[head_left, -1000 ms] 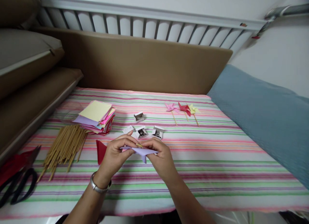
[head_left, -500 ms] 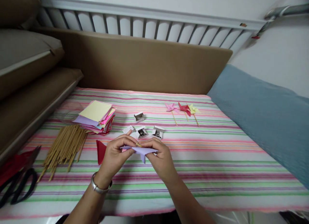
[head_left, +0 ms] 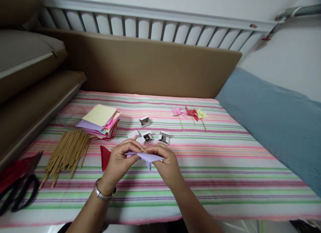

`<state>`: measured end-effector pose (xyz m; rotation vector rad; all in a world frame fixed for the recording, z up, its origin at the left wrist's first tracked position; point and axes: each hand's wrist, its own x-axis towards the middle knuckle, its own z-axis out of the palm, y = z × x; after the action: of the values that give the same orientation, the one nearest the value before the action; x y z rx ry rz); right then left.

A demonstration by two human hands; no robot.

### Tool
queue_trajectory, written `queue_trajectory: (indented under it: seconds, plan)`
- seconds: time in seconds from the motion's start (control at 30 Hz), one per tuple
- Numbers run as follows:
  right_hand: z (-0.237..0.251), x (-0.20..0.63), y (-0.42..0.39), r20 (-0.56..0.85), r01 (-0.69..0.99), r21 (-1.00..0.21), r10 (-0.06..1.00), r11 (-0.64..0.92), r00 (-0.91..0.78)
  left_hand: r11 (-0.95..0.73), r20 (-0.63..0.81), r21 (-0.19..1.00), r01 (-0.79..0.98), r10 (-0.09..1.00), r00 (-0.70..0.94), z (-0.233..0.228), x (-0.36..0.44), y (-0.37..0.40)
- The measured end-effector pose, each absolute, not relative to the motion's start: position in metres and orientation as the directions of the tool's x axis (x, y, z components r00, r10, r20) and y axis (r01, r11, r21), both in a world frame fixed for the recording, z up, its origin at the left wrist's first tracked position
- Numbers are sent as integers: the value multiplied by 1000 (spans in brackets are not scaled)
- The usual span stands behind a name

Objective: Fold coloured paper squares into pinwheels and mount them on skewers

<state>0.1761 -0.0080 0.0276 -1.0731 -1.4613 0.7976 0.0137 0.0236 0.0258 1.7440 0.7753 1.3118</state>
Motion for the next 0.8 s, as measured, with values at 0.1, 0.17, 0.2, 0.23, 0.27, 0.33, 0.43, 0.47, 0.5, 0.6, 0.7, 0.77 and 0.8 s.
queue_trajectory:
  seconds: [0.1, 0.17, 0.2, 0.23, 0.27, 0.33, 0.43, 0.47, 0.5, 0.6, 0.7, 0.77, 0.8]
  plan:
    - [28, 176, -8, 371, 173, -916, 929, 363, 12, -479, 464, 878, -12, 844, 268, 25, 14, 24]
    - [27, 177, -8, 376, 168, -914, 926, 369, 10, -477, 465, 879, -22, 844, 266, 25, 14, 24]
    - [27, 177, -8, 384, 166, -911, 923, 377, 9, -480, 469, 877, -26, 842, 268, 24, 13, 24]
    - [27, 177, -8, 393, 164, -908, 920, 386, 6, -483, 472, 875, -29, 839, 271, 24, 13, 24]
    - [27, 177, -8, 400, 164, -904, 916, 394, 4, -485, 474, 874, -31, 837, 272, 24, 13, 24]
    - [27, 177, -8, 408, 173, -899, 913, 401, 1, -487, 476, 873, -29, 837, 271, 25, 13, 24]
    - [25, 176, -8, 400, 189, -900, 917, 392, 4, -482, 469, 876, -19, 842, 268, 26, 13, 24]
    - [25, 176, -8, 399, 189, -901, 917, 391, 5, -482, 469, 876, -19, 842, 268, 26, 13, 24]
    - [24, 176, -9, 402, 187, -900, 916, 394, 5, -483, 471, 875, -19, 841, 267, 27, 13, 24]
    - [25, 177, -9, 416, 188, -893, 909, 408, 3, -488, 475, 873, -23, 838, 269, 27, 13, 23]
    - [26, 178, -9, 422, 200, -888, 907, 414, -3, -485, 472, 874, -24, 837, 275, 27, 13, 23]
    - [27, 178, -10, 424, 202, -886, 906, 418, -12, -485, 475, 874, -38, 833, 284, 27, 13, 24]
    - [27, 178, -10, 423, 198, -887, 906, 417, -15, -484, 475, 874, -46, 830, 292, 27, 12, 24]
